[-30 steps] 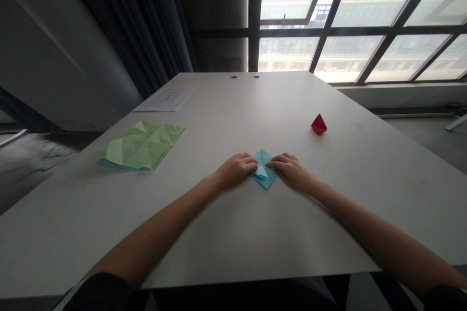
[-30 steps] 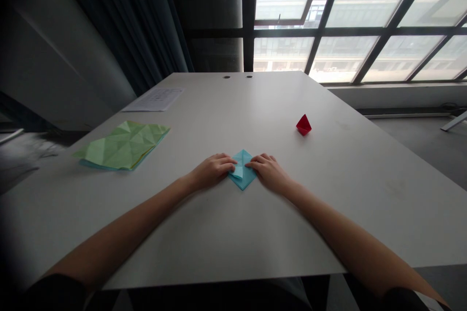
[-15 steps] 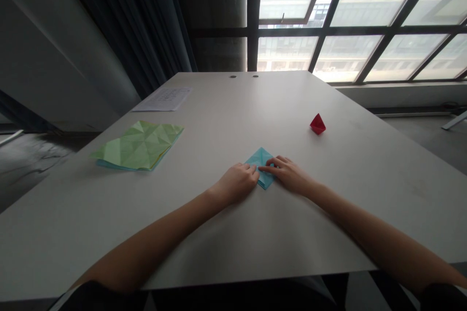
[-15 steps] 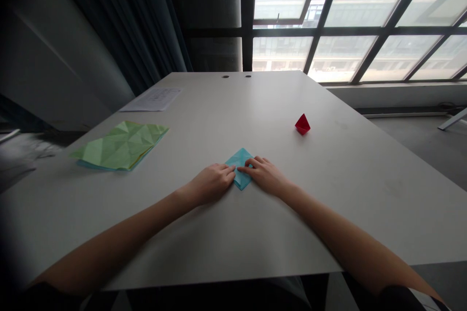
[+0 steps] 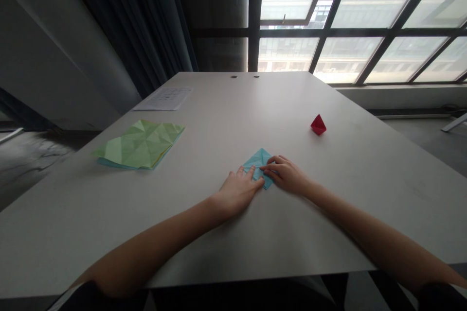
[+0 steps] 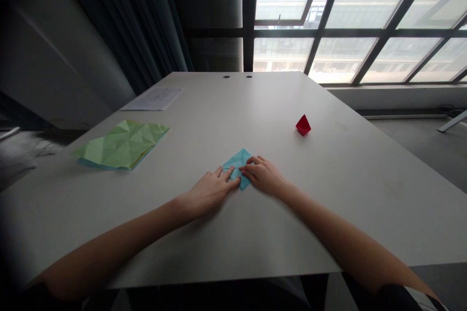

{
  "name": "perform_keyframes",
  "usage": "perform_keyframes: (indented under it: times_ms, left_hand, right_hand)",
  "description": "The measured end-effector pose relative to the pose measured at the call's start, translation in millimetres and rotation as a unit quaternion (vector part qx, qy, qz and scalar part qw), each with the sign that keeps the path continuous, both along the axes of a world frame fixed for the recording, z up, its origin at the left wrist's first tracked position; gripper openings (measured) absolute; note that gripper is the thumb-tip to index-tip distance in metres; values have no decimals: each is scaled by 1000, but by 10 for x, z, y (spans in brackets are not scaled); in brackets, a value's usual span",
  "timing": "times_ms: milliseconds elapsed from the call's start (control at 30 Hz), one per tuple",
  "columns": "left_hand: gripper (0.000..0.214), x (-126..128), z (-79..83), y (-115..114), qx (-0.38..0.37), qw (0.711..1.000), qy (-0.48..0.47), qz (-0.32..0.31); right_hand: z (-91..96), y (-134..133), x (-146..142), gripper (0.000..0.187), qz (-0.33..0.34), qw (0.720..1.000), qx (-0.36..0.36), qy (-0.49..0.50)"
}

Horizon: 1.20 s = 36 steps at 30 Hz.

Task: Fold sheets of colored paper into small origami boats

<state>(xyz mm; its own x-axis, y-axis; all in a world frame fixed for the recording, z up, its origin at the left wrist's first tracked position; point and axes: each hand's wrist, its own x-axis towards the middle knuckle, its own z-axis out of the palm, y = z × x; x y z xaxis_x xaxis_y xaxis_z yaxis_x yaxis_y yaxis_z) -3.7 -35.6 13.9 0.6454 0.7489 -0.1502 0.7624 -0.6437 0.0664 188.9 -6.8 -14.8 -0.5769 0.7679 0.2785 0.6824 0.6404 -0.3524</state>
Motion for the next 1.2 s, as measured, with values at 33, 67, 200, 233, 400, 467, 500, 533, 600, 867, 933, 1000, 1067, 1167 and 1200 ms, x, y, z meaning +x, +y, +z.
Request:
perform_keyframes:
  times_ms: [33,67,200,233,400,467,500,533,600,867,933,1000,1067,1167,1200]
  left_hand:
    - [33,-11,15,6,-13,1000,-6,5]
    - [32,-24,30,14,-27,1000,-13,6]
    - [33,-90,83,58,-71,997,-41,-3]
    - [34,-110,95,72,-75,996,-48,-11]
    - [40,-214,158,156,-93,991,-54,-81]
    - [38,-240,189,191,-99,991,-47,-77]
    - [37,-245,204,204,-100,992,-47,-67]
    - [37,-242,217,215,-97,992,-49,-56]
    - [35,-218,231,223,-81,995,-47,-45]
    - [35,-75,100,208,19,998,-16,-66]
    - [38,-67,73,206,7,997,-5,-71]
    - [40,-72,65,203,-11,998,21,-66]
    - [42,-84,72,199,-21,997,44,-52]
    - [47,-107,94,191,-39,996,68,-35]
    - [49,-112,102,189,-47,996,71,-33]
  right_hand:
    - [-7,4,-8,26,-7,1000,-2,8]
    - [-14,6,-15,26,-14,1000,-3,15]
    - [-34,6,-36,25,-41,999,-15,29]
    - [-36,5,-38,25,-45,998,-19,30]
    - [-27,6,-21,28,-44,998,-32,17]
    - [-10,5,-10,31,-39,999,-34,3]
    - [1,5,-4,33,-37,999,-34,-5]
    - [12,3,2,35,-36,999,-35,-13]
    - [36,-2,14,40,-35,998,-36,-26]
    - [98,-47,58,64,-19,998,-40,-48]
    - [105,-25,95,61,1,998,-43,-34]
    - [108,27,162,45,20,998,-52,-16]
    - [105,99,253,28,26,998,-54,-6]
    - [85,202,389,22,24,999,-35,-10]
    - [76,227,422,21,23,999,-30,-12]
